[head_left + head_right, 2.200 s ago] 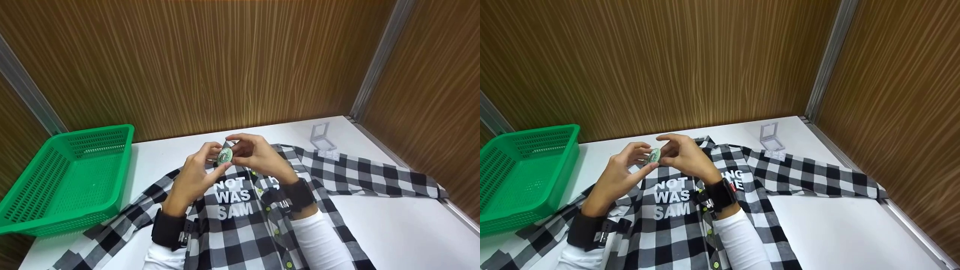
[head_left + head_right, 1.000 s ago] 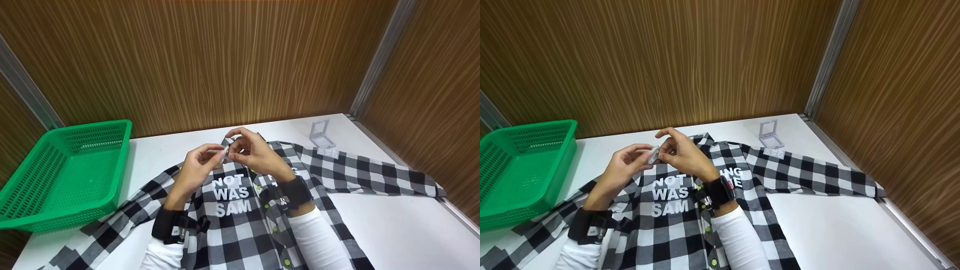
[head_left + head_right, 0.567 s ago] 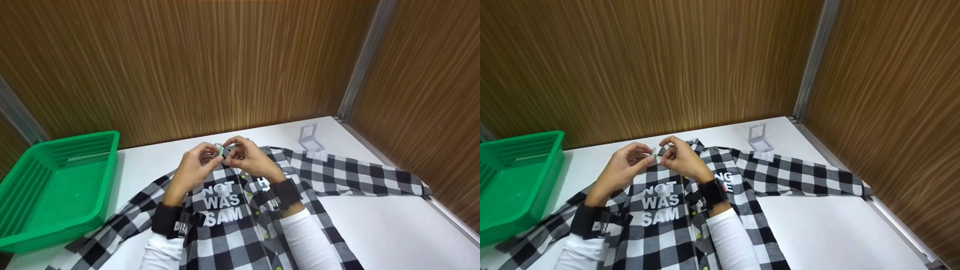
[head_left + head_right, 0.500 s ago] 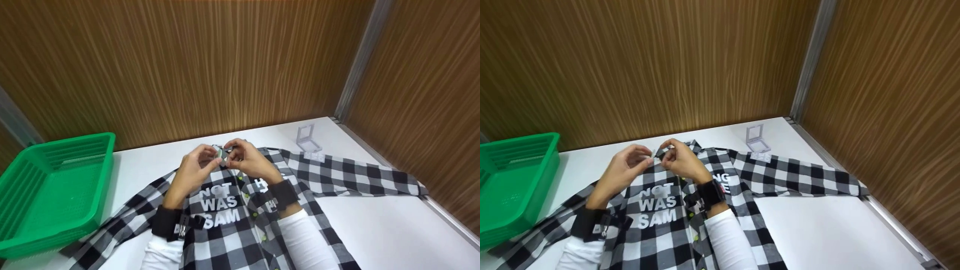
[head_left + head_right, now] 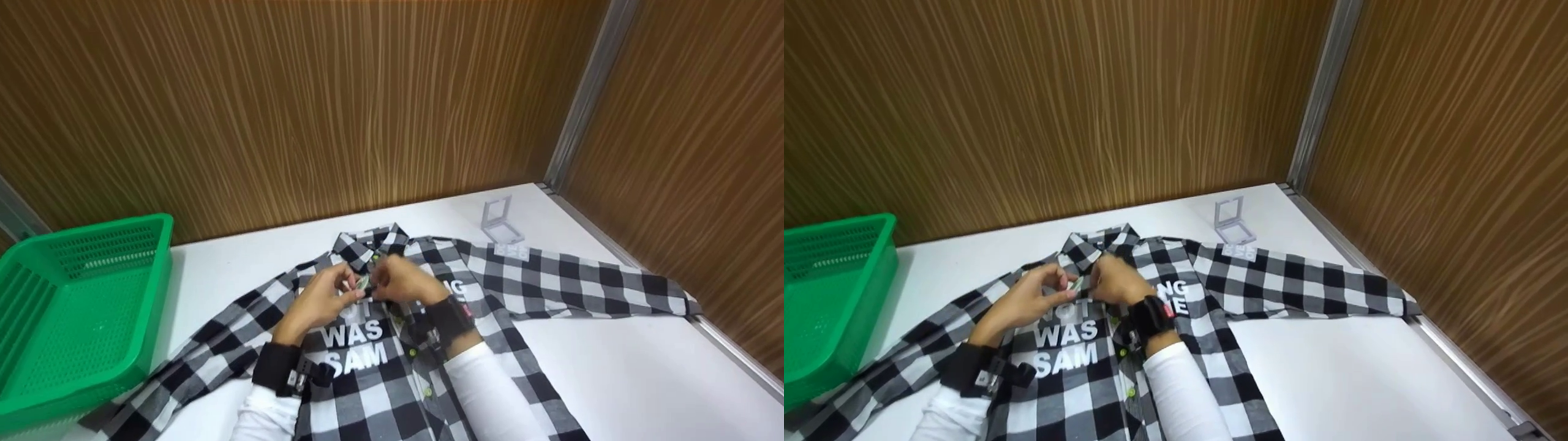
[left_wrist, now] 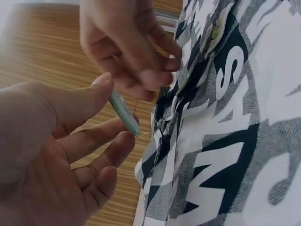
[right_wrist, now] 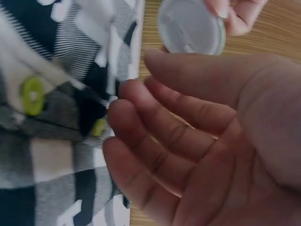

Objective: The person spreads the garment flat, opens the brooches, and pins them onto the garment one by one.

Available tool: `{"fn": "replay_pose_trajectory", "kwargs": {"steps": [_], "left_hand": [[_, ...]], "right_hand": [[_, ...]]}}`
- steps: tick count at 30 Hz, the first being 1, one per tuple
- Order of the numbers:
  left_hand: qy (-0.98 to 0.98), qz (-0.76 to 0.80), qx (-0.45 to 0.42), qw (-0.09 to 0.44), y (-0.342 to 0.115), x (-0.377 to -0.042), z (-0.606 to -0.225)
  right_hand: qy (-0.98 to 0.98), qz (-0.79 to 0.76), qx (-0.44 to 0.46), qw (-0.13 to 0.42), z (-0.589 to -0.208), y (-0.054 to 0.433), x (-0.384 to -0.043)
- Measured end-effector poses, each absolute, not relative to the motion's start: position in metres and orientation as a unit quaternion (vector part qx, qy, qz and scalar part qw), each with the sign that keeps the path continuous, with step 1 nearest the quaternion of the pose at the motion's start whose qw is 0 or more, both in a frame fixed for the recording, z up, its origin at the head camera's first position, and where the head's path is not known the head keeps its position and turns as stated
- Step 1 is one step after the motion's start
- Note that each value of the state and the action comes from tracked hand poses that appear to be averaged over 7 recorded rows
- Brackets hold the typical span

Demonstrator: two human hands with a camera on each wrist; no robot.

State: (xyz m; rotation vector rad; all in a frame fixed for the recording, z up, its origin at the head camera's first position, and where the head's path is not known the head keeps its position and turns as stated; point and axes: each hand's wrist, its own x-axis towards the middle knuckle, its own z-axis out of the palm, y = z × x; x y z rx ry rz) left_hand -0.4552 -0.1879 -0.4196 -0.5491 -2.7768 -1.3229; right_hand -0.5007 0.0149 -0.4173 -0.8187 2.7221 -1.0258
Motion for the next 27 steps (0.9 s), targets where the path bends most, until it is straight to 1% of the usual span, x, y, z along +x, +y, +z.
{"fn": "replay_pose_trajectory", "kwargs": {"steps": [4,8,17,24,27], "left_hand": [[-0.88,-0.447,-0.158,-0.022,-0.193,-0.452,-0.427],[-0.877,-0.453,-0.159,-0.029,-0.192,-0.452,-0.43],[-0.897,-0.391,-0.204,0.02,-0.185,-0.459,-0.437],[-0.909,-0.362,-0.205,0.03,-0.183,-0.459,-0.442],[-0.909,-0.36,-0.208,0.03,-0.183,-0.459,-0.443]], "right_hand": [[0.916,-0.302,-0.256,0.073,-0.426,0.009,-0.496],[0.931,-0.281,-0.22,0.078,-0.429,0.005,-0.492],[0.947,-0.263,-0.182,0.035,-0.435,0.0,-0.491],[0.945,-0.264,-0.194,0.014,-0.436,-0.002,-0.491],[0.944,-0.258,-0.203,0.015,-0.436,-0.003,-0.492]]}}
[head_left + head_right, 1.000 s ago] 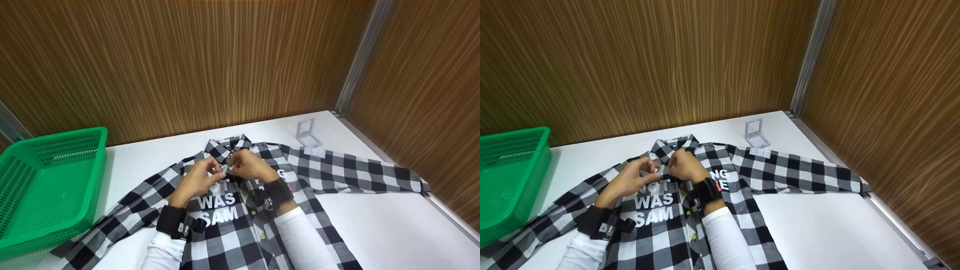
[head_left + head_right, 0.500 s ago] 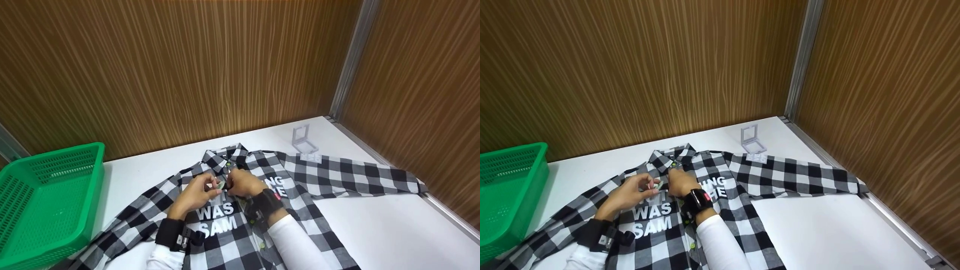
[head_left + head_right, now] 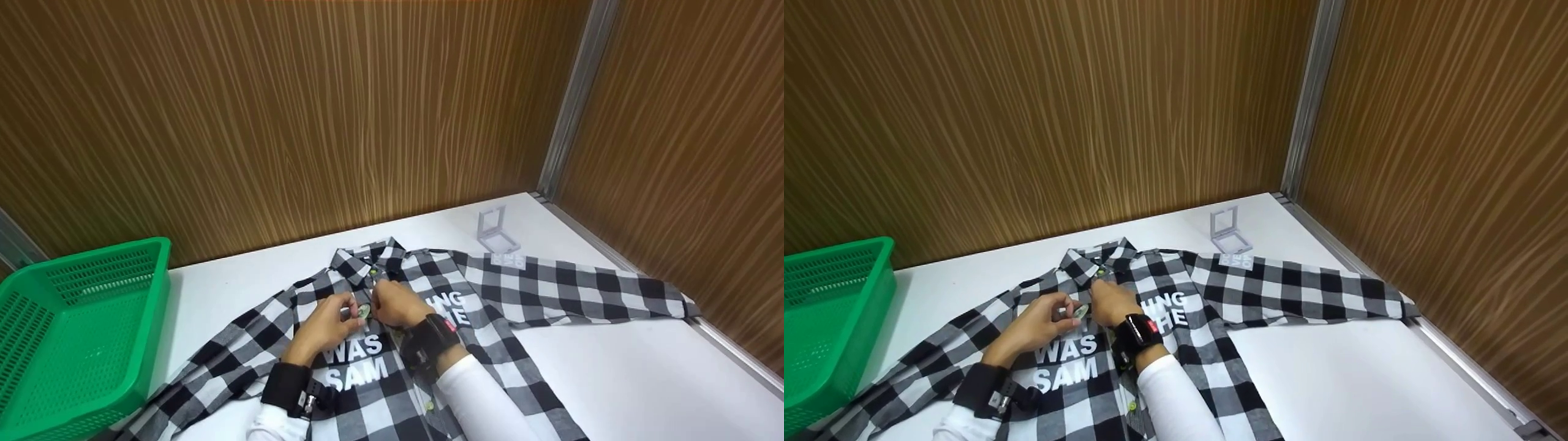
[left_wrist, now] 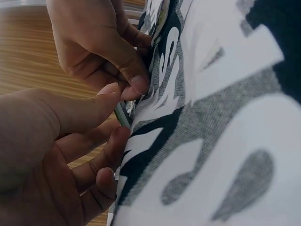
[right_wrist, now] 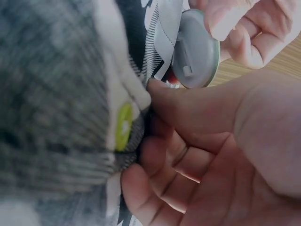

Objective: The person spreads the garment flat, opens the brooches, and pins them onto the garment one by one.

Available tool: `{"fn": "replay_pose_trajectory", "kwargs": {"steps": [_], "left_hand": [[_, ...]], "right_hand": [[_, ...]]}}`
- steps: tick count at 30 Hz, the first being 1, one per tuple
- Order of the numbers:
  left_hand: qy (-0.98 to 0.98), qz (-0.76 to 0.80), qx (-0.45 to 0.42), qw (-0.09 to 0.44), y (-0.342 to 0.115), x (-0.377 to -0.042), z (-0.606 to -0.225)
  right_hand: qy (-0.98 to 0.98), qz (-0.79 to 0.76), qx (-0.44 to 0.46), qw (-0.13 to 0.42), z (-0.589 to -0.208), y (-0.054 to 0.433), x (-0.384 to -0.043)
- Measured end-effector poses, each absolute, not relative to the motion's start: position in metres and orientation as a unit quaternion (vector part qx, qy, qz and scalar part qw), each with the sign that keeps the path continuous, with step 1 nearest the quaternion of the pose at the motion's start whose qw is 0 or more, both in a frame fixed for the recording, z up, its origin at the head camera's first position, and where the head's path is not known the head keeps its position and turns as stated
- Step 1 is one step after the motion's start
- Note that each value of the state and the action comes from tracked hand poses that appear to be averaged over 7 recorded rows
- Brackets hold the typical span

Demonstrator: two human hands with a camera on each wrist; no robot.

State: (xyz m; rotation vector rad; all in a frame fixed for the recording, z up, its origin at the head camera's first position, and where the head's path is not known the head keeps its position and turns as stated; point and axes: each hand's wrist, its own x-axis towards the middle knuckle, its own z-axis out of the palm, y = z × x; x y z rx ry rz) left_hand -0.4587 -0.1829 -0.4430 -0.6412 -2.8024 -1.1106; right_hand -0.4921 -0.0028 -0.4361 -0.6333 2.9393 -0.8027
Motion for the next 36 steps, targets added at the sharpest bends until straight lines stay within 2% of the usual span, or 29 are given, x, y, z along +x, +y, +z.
{"fn": "replay_pose_trajectory", "kwargs": {"steps": [15,23,31,36], "left_hand": [[-0.911,-0.369,-0.183,0.025,-0.18,-0.455,-0.453],[-0.902,-0.374,-0.206,0.057,-0.178,-0.453,-0.455],[-0.888,-0.404,-0.218,0.043,-0.174,-0.457,-0.452],[-0.906,-0.361,-0.218,0.043,-0.176,-0.457,-0.445]], "right_hand": [[0.935,-0.269,-0.222,0.06,-0.438,-0.001,-0.491],[0.928,-0.304,-0.189,0.1,-0.437,-0.002,-0.491],[0.93,-0.301,-0.185,0.098,-0.434,0.001,-0.496],[0.929,-0.306,-0.18,0.105,-0.433,0.002,-0.498]]}}
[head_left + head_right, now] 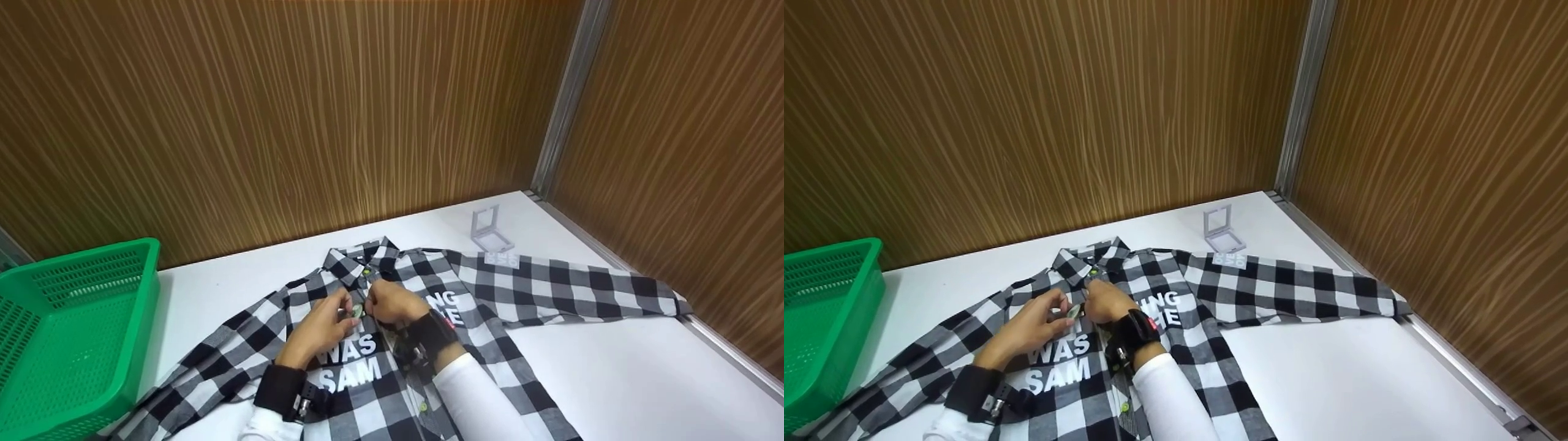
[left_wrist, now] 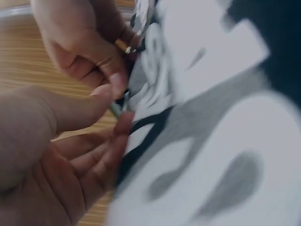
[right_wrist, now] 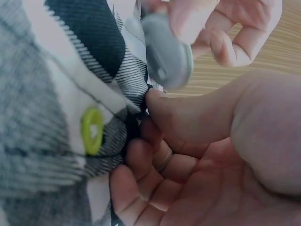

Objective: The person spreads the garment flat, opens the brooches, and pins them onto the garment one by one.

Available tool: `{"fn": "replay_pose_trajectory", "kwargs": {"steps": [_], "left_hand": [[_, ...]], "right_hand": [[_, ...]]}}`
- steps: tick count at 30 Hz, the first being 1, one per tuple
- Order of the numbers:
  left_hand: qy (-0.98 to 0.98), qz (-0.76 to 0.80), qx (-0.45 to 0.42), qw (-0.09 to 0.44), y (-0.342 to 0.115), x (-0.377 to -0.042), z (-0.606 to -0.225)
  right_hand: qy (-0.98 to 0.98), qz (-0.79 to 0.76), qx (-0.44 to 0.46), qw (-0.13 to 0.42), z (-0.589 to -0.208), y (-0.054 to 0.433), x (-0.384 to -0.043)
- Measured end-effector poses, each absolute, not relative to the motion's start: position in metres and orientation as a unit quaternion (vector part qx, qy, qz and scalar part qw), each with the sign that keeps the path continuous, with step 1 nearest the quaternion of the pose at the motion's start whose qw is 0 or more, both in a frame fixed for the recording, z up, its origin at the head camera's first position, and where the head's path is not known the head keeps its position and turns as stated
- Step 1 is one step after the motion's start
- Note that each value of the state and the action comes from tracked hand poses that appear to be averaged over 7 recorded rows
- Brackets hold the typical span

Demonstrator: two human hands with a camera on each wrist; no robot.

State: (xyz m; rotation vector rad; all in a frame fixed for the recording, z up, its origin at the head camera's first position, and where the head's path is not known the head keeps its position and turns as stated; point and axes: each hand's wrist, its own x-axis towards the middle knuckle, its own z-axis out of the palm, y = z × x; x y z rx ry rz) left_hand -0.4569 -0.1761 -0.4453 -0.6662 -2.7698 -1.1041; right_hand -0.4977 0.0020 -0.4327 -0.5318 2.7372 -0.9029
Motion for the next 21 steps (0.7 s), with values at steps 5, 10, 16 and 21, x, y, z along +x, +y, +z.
{"fn": "replay_pose_trajectory", "kwargs": {"steps": [5,10,16,21], "left_hand": [[-0.916,-0.328,-0.226,0.05,-0.1754,-0.4536,-0.4447],[-0.913,-0.338,-0.22,0.055,-0.1721,-0.4531,-0.4484],[-0.896,-0.381,-0.222,0.06,-0.1715,-0.4567,-0.4499],[-0.887,-0.402,-0.221,0.052,-0.1714,-0.4575,-0.45]], "right_hand": [[0.928,-0.308,-0.176,0.118,-0.4327,0.0006,-0.497],[0.927,-0.31,-0.164,0.129,-0.4319,0.0001,-0.495],[0.925,-0.315,-0.165,0.136,-0.4307,0.0033,-0.4971],[0.921,-0.316,-0.193,0.116,-0.4317,0.0058,-0.4979]]}}
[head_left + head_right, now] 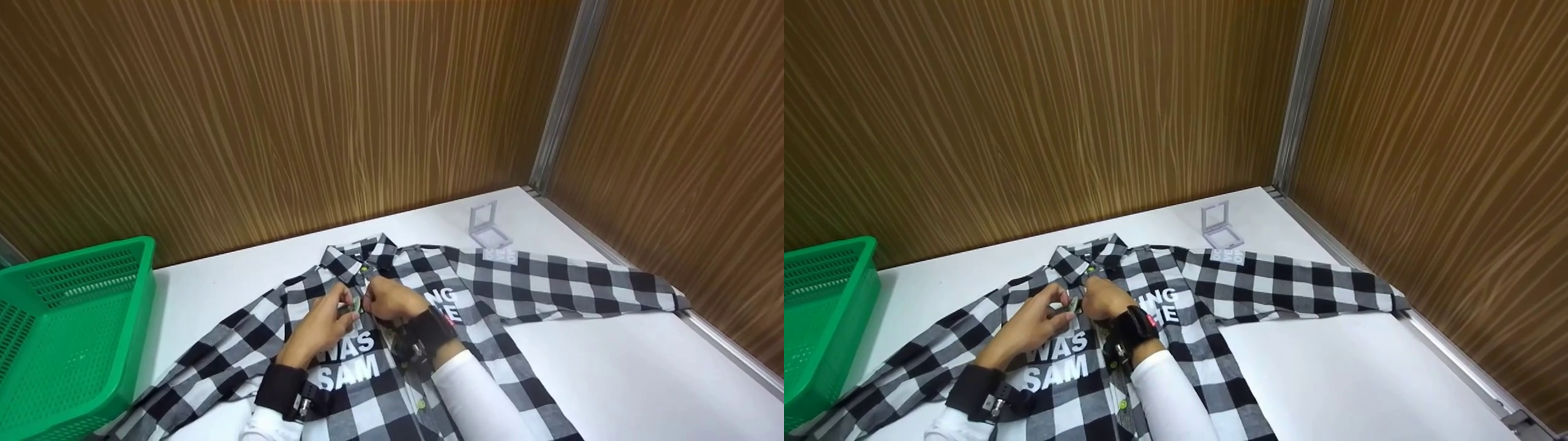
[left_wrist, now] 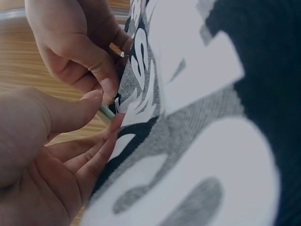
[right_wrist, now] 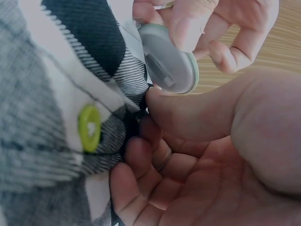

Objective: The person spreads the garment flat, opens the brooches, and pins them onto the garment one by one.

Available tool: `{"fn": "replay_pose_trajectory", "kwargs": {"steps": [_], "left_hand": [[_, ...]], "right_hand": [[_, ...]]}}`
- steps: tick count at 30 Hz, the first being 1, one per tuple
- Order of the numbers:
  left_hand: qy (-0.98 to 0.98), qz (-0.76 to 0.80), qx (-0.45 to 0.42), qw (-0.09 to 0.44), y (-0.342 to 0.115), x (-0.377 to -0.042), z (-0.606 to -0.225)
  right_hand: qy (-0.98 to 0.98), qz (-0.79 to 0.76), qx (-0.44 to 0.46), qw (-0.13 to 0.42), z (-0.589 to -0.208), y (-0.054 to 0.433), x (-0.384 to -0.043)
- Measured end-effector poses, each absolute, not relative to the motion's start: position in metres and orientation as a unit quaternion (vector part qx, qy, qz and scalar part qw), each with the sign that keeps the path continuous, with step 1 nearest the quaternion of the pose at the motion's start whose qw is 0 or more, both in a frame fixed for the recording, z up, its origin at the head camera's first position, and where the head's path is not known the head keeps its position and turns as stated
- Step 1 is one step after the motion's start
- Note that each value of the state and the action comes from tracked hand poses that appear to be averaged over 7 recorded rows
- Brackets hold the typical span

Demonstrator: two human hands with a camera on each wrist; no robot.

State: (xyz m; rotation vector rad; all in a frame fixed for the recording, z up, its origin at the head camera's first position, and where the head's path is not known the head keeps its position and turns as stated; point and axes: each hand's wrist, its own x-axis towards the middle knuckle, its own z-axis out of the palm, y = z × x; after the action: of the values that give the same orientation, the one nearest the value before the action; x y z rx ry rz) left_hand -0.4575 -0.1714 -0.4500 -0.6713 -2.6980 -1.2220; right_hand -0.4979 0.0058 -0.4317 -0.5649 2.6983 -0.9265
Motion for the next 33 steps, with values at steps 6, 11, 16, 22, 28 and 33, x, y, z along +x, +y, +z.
{"fn": "replay_pose_trajectory", "kwargs": {"steps": [6,11,16,22,28,33], "left_hand": [[-0.896,-0.387,-0.216,0.036,-0.176,-0.456,-0.446],[-0.923,-0.325,-0.206,0.025,-0.18,-0.454,-0.441],[-0.923,-0.298,-0.237,0.047,-0.177,-0.453,-0.443],[-0.902,-0.337,-0.259,0.074,-0.175,-0.456,-0.448],[-0.889,-0.398,-0.226,0.029,-0.175,-0.458,-0.449],[-0.875,-0.442,-0.2,0.007,-0.176,-0.46,-0.451]], "right_hand": [[0.921,-0.315,-0.21,0.09,-0.434,0.006,-0.498],[0.926,-0.31,-0.179,0.116,-0.433,0.005,-0.498],[0.927,-0.309,-0.164,0.134,-0.431,0.004,-0.499],[0.927,-0.308,-0.179,0.121,-0.431,0.004,-0.498],[0.928,-0.304,-0.171,0.128,-0.43,0.004,-0.498],[0.925,-0.312,-0.182,0.115,-0.431,0.005,-0.498]]}}
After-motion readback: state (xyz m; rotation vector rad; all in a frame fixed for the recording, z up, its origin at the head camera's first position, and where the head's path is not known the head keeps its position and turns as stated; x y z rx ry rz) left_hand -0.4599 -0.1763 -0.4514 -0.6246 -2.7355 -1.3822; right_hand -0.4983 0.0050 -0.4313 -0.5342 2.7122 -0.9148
